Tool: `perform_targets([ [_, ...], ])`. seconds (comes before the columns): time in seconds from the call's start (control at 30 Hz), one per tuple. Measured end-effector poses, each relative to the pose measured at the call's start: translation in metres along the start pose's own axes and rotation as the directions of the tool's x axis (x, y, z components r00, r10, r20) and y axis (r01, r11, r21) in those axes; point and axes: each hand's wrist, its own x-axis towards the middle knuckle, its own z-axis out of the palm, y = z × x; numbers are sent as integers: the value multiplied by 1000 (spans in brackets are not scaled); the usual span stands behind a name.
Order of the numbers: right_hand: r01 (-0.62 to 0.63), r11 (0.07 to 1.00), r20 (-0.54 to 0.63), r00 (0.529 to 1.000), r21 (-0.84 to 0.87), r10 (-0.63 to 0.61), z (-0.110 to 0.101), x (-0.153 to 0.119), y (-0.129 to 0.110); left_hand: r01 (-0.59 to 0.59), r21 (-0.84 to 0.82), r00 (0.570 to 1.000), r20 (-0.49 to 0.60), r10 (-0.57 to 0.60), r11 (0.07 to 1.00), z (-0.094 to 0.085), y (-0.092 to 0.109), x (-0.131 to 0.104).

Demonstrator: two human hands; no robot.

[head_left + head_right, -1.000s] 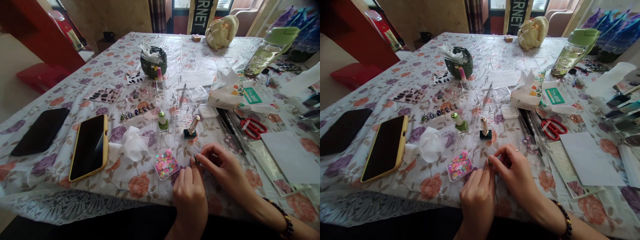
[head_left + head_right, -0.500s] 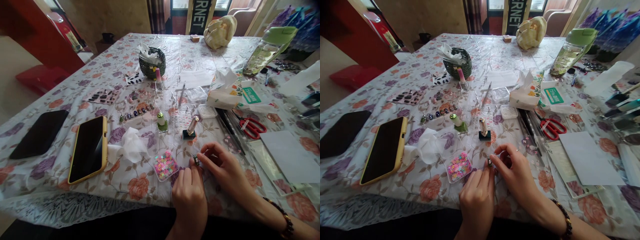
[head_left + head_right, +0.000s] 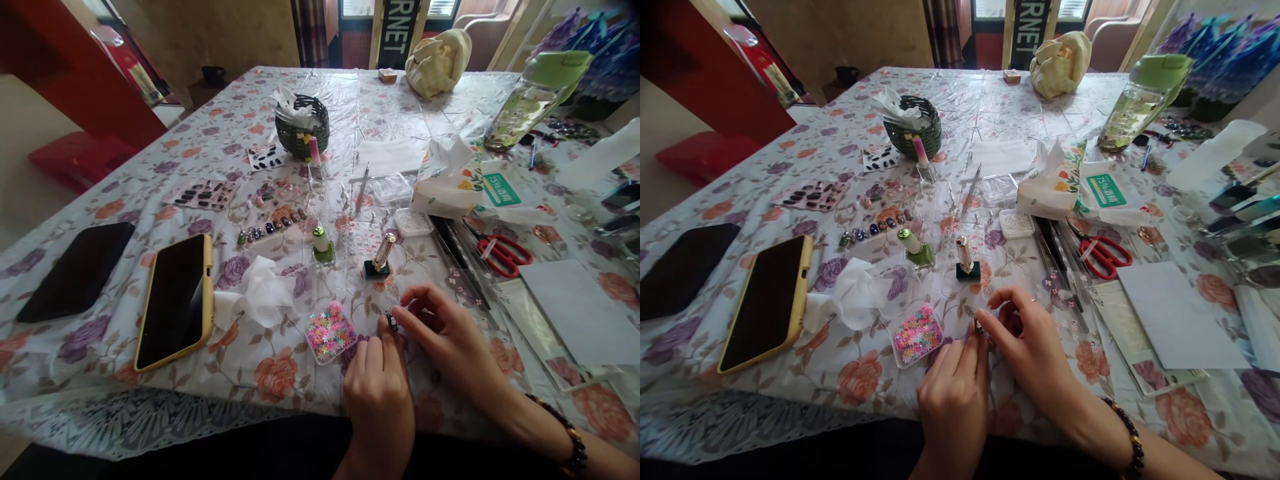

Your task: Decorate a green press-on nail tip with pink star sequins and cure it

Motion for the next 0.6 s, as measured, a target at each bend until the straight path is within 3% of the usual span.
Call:
perform_targets([
  [0.17,3,999,-9,1000,-51,-3,0,0,0,-17,0,1000,-12,17,1000,-1,-1,-1],
  [0.37,11,1000,-13,1000,12,-11,-1,1,-1,9,-19,1000,6,-9,1000,1,-1,-1],
  [0.6,44,996,-5,999,-80,-45,0,0,0,-22,2,1000,-1,22,1000,1,-2,-2],
])
